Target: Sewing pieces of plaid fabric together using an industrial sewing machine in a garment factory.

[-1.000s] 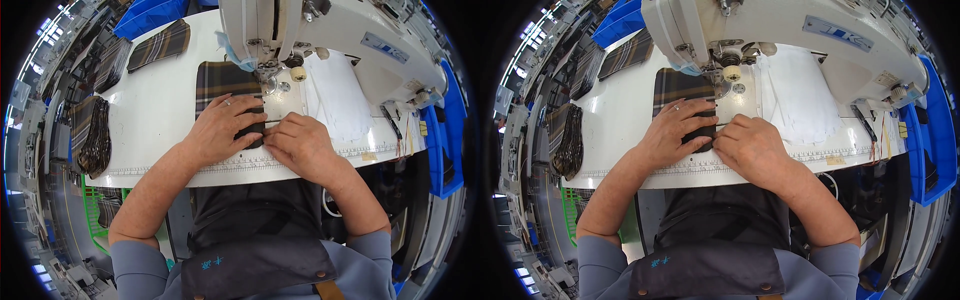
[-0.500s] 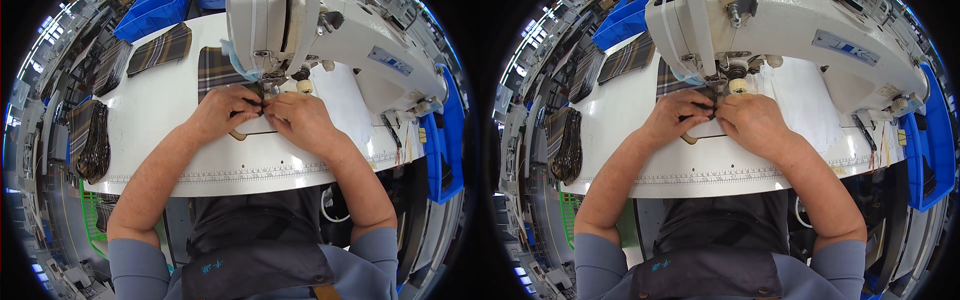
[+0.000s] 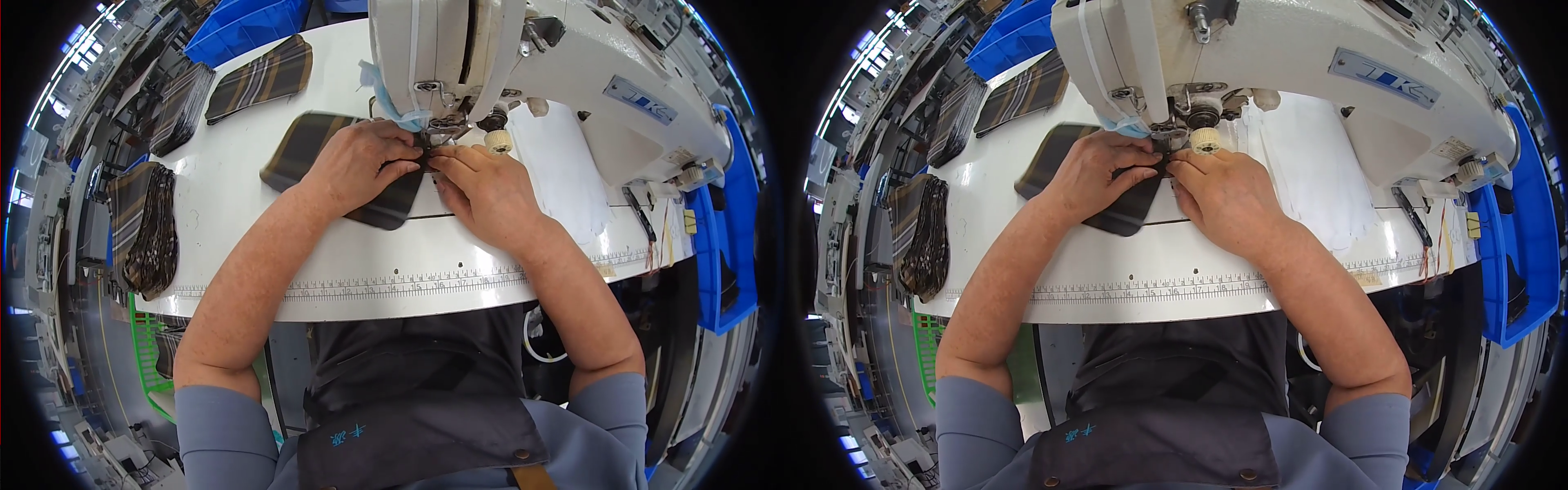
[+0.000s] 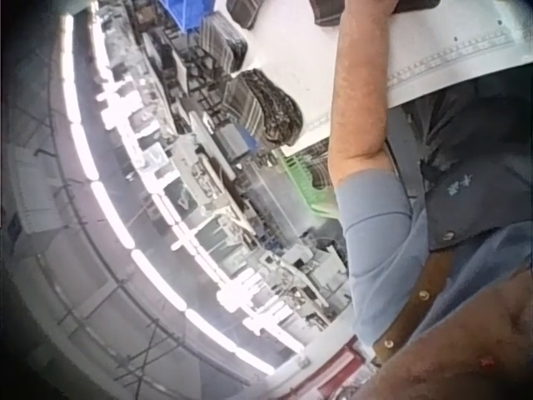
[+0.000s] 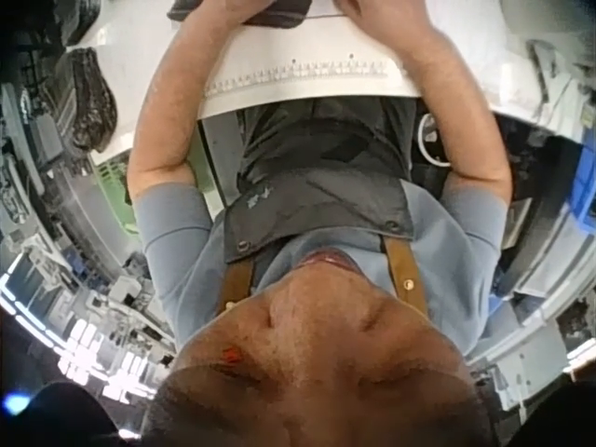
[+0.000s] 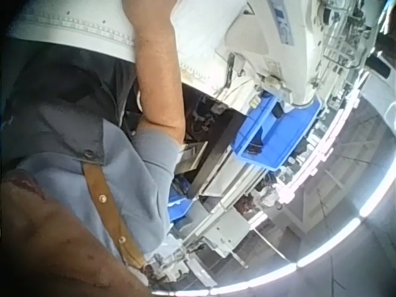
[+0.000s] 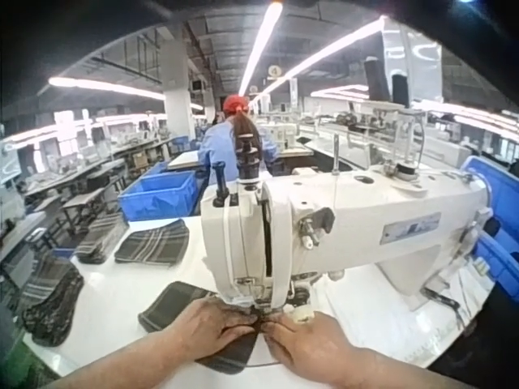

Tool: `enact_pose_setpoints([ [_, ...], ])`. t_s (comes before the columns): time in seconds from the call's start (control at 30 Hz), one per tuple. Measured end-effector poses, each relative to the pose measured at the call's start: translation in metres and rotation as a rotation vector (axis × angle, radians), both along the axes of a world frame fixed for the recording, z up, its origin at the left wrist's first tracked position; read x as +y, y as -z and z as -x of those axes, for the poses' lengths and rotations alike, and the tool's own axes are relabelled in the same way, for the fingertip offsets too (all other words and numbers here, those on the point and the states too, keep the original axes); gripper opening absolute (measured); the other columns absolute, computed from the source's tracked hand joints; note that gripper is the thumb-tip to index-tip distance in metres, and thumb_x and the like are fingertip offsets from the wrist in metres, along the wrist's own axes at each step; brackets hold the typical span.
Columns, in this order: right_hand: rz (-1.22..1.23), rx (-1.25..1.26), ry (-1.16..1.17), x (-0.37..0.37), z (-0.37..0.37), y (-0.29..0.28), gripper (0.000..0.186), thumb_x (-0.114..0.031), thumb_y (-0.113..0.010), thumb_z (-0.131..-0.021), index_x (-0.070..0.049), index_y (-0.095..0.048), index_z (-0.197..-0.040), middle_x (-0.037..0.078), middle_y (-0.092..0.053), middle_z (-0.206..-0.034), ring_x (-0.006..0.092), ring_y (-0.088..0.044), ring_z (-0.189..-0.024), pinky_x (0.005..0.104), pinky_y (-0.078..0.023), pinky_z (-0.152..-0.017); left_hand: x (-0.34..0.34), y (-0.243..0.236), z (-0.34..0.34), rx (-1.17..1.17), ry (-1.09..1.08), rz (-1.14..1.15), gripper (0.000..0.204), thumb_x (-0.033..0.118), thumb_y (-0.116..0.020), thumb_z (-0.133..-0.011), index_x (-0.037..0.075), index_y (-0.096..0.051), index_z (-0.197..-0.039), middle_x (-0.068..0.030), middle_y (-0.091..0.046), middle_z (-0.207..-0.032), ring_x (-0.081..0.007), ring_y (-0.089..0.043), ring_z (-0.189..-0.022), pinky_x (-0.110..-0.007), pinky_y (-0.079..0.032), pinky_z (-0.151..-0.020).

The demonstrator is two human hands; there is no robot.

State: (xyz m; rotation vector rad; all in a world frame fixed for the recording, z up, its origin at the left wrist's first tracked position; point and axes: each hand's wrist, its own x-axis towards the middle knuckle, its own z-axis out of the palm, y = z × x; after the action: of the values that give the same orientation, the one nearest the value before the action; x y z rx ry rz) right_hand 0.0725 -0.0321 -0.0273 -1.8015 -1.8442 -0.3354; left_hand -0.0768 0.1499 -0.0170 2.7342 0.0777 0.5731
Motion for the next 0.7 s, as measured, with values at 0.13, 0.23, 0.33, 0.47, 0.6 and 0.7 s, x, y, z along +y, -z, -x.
enact_pose_setpoints([
  [0.13,-0.041,-0.006,-0.022,0.000,0.000,0.000,0.020,-0.016,-0.068,-0.088,-0.007,-0.072,-0.106,0.004,-0.071,-0.105,0.0249,-0.068,-0.086,0.0391,-0.055,-0.074,-0.005,0.002,0.005,0.004,-0.033,0.000,0.029,0.030,-0.075,-0.088,0.007,-0.078,-0.105,-0.0068,-0.071,-0.115,-0.0254,-0.066,-0.106,-0.038,-0.054,-0.093],
  [0.23,-0.008,0.002,-0.019,-0.002,0.000,-0.002,0.019,-0.015,-0.069,-0.087,-0.007,-0.071,-0.104,0.004,-0.071,-0.104,0.0252,-0.068,-0.087,0.0395,-0.055,-0.074,-0.011,0.002,0.012,-0.007,-0.059,-0.065,0.044,0.035,-0.083,-0.080,0.007,-0.075,-0.112,-0.0097,-0.069,-0.122,-0.0306,-0.065,-0.112,-0.042,-0.052,-0.097],
  [0.33,-0.005,0.045,0.003,-0.004,0.003,-0.006,0.019,-0.014,-0.070,-0.086,-0.008,-0.071,-0.104,0.004,-0.071,-0.104,0.0253,-0.068,-0.087,0.0399,-0.055,-0.074,-0.011,-0.001,0.013,-0.047,0.014,-0.092,0.053,0.040,-0.084,-0.078,0.006,-0.073,-0.117,-0.0104,-0.066,-0.127,-0.0314,-0.062,-0.119,-0.044,-0.049,-0.102],
  [0.47,-0.012,0.068,0.001,-0.005,0.002,-0.005,0.018,-0.014,-0.071,-0.085,-0.008,-0.072,-0.102,0.004,-0.072,-0.105,0.0258,-0.068,-0.088,0.0398,-0.056,-0.075,-0.018,0.001,0.019,0.015,0.022,0.074,0.056,0.036,-0.085,-0.077,0.004,-0.071,-0.121,-0.0115,-0.065,-0.131,-0.0313,-0.060,-0.124,-0.046,-0.047,-0.107],
  [0.6,-0.035,0.064,-0.082,-0.005,-0.002,-0.002,0.018,-0.014,-0.071,-0.084,-0.007,-0.074,-0.100,0.005,-0.072,-0.107,0.0261,-0.070,-0.092,0.0389,-0.057,-0.078,-0.023,0.001,0.029,0.023,0.076,0.183,0.051,0.026,-0.087,-0.076,0.005,-0.072,-0.120,-0.0116,-0.065,-0.132,-0.0298,-0.058,-0.129,-0.047,-0.043,-0.113],
  [0.7,-0.027,0.076,-0.091,-0.005,-0.002,-0.004,0.017,-0.013,-0.071,-0.083,-0.006,-0.074,-0.099,0.005,-0.073,-0.108,0.0259,-0.070,-0.094,0.0386,-0.057,-0.079,-0.027,-0.005,0.032,0.066,0.100,0.355,0.041,0.018,-0.087,-0.075,0.007,-0.076,-0.113,-0.0101,-0.067,-0.130,-0.0284,-0.060,-0.127,-0.045,-0.045,-0.111],
])
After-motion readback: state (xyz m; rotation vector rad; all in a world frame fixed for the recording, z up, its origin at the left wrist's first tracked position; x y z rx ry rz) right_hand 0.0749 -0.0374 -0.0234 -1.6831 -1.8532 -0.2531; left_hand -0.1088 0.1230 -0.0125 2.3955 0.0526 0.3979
